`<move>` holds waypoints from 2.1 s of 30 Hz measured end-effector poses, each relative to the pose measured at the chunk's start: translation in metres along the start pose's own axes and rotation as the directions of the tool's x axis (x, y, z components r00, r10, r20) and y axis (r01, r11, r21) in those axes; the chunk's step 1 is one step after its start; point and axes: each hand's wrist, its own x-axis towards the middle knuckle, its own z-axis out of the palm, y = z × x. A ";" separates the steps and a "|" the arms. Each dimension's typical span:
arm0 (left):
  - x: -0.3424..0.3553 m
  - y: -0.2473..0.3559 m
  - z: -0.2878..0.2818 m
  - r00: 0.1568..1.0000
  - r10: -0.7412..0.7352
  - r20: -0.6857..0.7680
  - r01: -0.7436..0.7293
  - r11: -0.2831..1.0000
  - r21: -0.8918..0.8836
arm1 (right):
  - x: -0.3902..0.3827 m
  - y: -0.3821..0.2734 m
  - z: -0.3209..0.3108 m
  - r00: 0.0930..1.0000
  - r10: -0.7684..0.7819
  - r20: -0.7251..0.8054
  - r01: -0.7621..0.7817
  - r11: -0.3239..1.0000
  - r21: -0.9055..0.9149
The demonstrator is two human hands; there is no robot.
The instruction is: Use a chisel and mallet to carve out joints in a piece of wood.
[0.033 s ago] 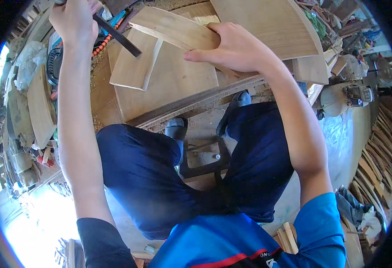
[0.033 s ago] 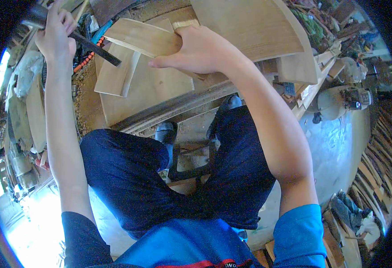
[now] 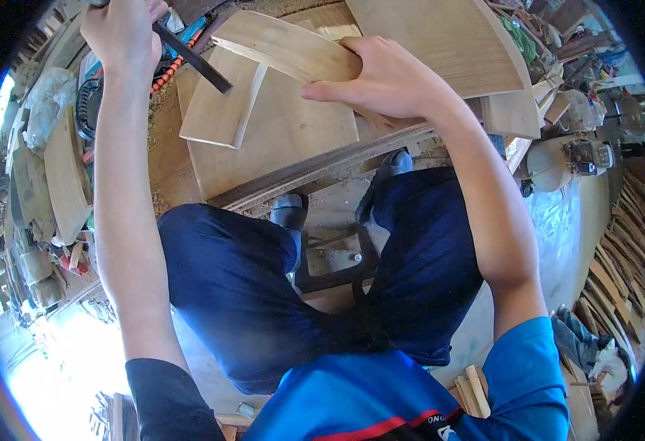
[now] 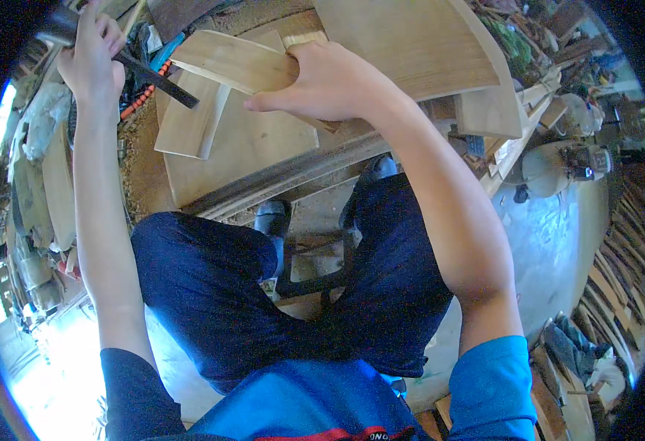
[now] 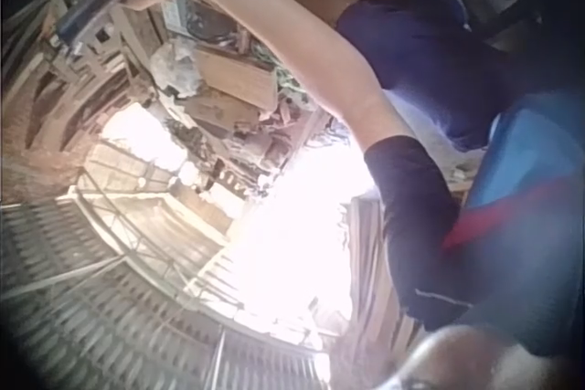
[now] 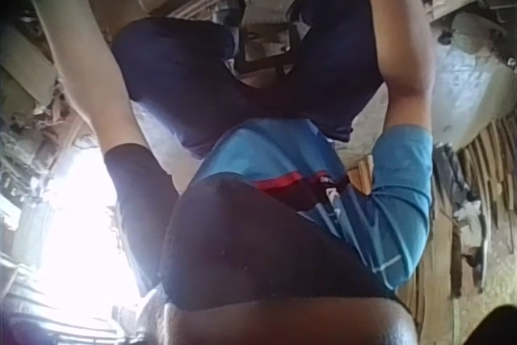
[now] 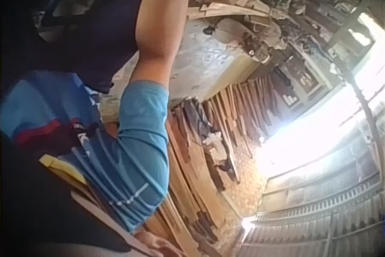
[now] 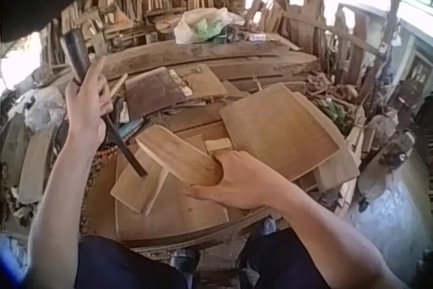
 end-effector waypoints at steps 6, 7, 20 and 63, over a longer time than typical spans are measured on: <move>0.005 -0.003 0.003 0.999 0.036 0.033 -0.037 0.999 0.039 | -0.003 -0.002 -0.004 1.000 0.000 0.005 0.000 1.000 0.002; 0.005 -0.004 0.004 0.999 0.028 0.026 -0.029 0.999 0.032 | -0.002 -0.002 -0.003 1.000 -0.011 -0.015 0.010 1.000 -0.013; 0.001 -0.002 0.018 1.000 0.017 -0.006 -0.016 0.995 0.097 | -0.003 -0.003 -0.004 1.000 0.000 -0.015 0.000 1.000 -0.018; 0.002 -0.005 0.023 0.986 0.068 -0.152 -0.044 0.987 0.156 | -0.003 0.002 -0.003 1.000 0.013 -0.004 -0.013 0.999 -0.042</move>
